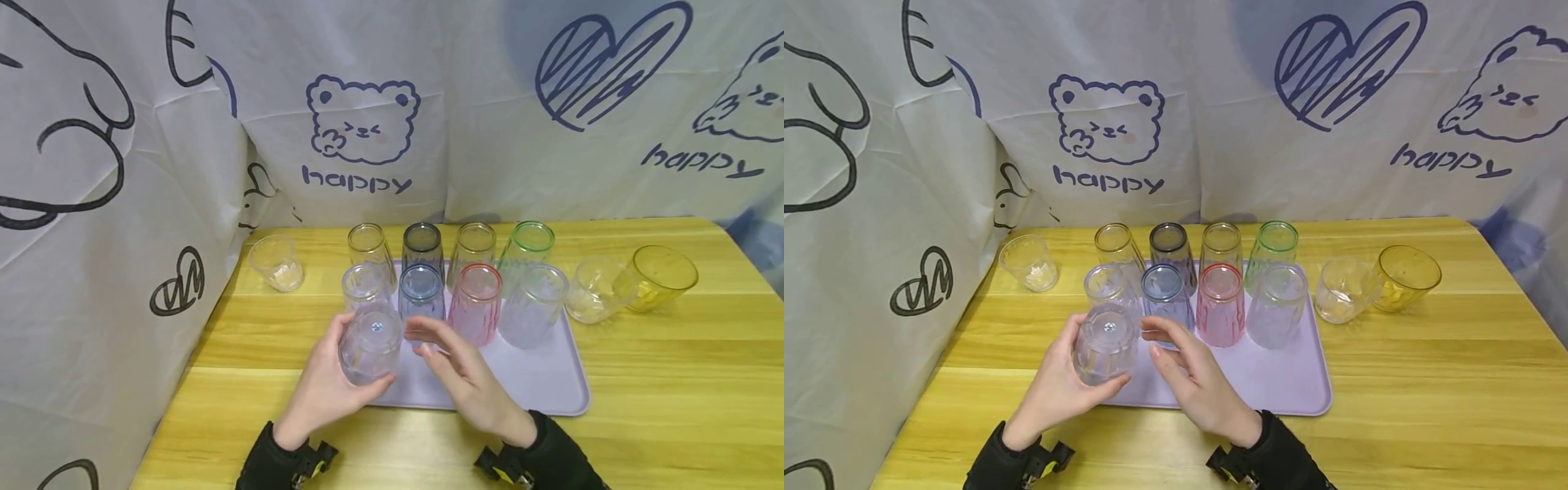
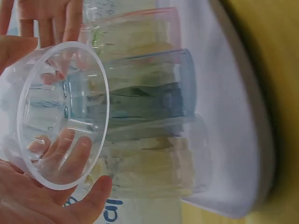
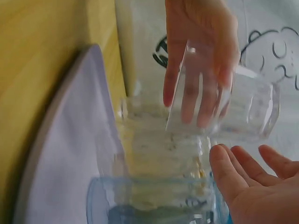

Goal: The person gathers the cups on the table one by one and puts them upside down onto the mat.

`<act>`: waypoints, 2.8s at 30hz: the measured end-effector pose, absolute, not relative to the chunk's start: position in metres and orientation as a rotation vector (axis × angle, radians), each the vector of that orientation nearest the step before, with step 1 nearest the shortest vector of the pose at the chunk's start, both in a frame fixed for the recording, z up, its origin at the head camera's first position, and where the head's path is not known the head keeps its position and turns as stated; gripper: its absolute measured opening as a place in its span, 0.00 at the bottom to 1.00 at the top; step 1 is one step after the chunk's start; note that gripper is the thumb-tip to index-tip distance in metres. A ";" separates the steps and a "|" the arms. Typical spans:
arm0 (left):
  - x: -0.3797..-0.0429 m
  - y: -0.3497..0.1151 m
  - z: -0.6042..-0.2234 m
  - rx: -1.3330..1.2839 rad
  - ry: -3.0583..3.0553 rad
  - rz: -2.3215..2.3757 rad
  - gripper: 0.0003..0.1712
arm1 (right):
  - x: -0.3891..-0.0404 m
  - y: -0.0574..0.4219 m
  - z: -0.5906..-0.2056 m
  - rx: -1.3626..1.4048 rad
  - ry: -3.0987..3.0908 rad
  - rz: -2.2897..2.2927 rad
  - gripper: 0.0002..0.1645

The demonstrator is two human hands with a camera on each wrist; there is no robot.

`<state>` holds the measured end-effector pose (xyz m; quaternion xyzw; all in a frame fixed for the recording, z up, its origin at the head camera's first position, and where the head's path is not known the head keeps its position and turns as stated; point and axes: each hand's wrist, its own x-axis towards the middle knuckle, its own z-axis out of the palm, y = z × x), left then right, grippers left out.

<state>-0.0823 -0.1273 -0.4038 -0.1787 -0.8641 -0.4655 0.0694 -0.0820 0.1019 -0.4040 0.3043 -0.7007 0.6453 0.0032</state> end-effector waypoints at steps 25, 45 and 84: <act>-0.087 -0.141 -0.438 -0.455 -2.774 -1.048 0.57 | -0.070 0.079 -0.415 0.892 -2.606 1.701 0.28; -0.084 -0.148 -0.431 -0.283 -2.941 -1.112 0.58 | -0.079 0.087 -0.424 0.917 -2.704 1.892 0.31; -0.086 -0.152 -0.418 -0.336 -2.936 -0.989 0.43 | -0.081 0.081 -0.421 0.897 -2.810 1.876 0.32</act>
